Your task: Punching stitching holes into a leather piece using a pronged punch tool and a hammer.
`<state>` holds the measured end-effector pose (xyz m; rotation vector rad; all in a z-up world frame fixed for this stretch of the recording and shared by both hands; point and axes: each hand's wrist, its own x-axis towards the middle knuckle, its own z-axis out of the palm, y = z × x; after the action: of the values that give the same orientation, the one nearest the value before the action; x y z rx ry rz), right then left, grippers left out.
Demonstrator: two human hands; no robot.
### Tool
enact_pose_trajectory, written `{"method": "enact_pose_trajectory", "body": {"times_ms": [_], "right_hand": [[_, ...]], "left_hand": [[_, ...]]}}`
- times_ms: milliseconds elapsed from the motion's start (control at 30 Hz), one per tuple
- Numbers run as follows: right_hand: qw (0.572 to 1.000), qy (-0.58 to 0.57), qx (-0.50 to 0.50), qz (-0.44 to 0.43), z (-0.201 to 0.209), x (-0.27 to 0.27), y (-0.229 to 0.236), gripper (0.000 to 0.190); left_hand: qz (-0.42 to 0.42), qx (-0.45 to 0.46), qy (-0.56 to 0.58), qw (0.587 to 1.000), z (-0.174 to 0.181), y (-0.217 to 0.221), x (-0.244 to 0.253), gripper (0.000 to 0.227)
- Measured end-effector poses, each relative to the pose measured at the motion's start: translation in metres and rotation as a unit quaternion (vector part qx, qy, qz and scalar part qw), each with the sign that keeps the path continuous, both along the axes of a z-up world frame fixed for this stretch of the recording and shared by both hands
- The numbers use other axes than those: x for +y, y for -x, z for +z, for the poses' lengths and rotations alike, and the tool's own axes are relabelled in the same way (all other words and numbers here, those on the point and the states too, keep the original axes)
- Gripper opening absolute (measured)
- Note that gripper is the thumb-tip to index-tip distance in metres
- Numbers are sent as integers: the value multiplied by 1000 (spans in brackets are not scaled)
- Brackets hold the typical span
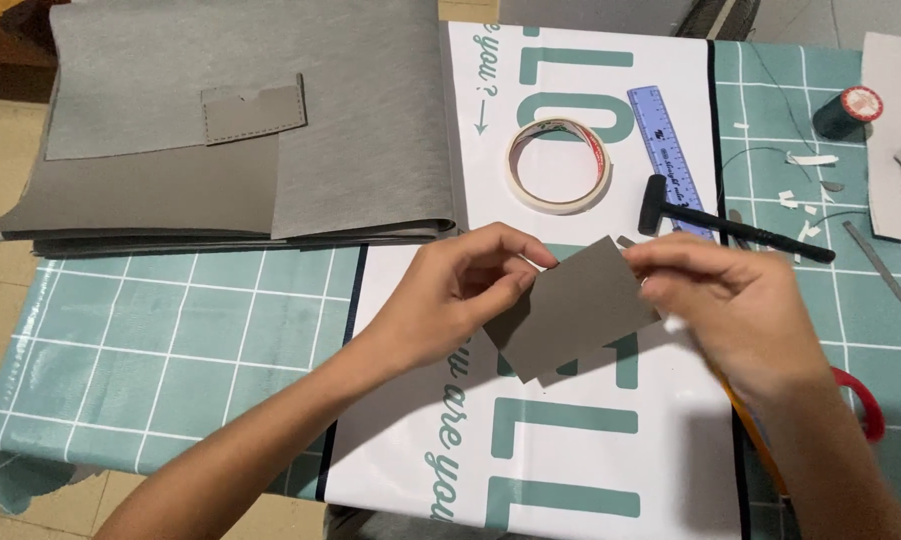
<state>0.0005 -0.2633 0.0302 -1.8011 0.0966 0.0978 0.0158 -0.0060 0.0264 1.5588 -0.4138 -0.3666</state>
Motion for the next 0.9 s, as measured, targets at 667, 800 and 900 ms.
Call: {"method": "enact_pose_trajectory", "body": {"times_ms": [667, 800, 900], "right_hand": [[986, -155, 19, -51, -27, -1, -2, 14], [990, -115, 37, -69, -20, 13, 2, 15], [994, -77, 43, -68, -18, 17, 3, 13]], "left_hand": [[72, -18, -59, 995, 1, 1, 0, 24], [72, 13, 12, 997, -8, 3, -7, 16], [77, 70, 3, 995, -12, 2, -6, 11]]}}
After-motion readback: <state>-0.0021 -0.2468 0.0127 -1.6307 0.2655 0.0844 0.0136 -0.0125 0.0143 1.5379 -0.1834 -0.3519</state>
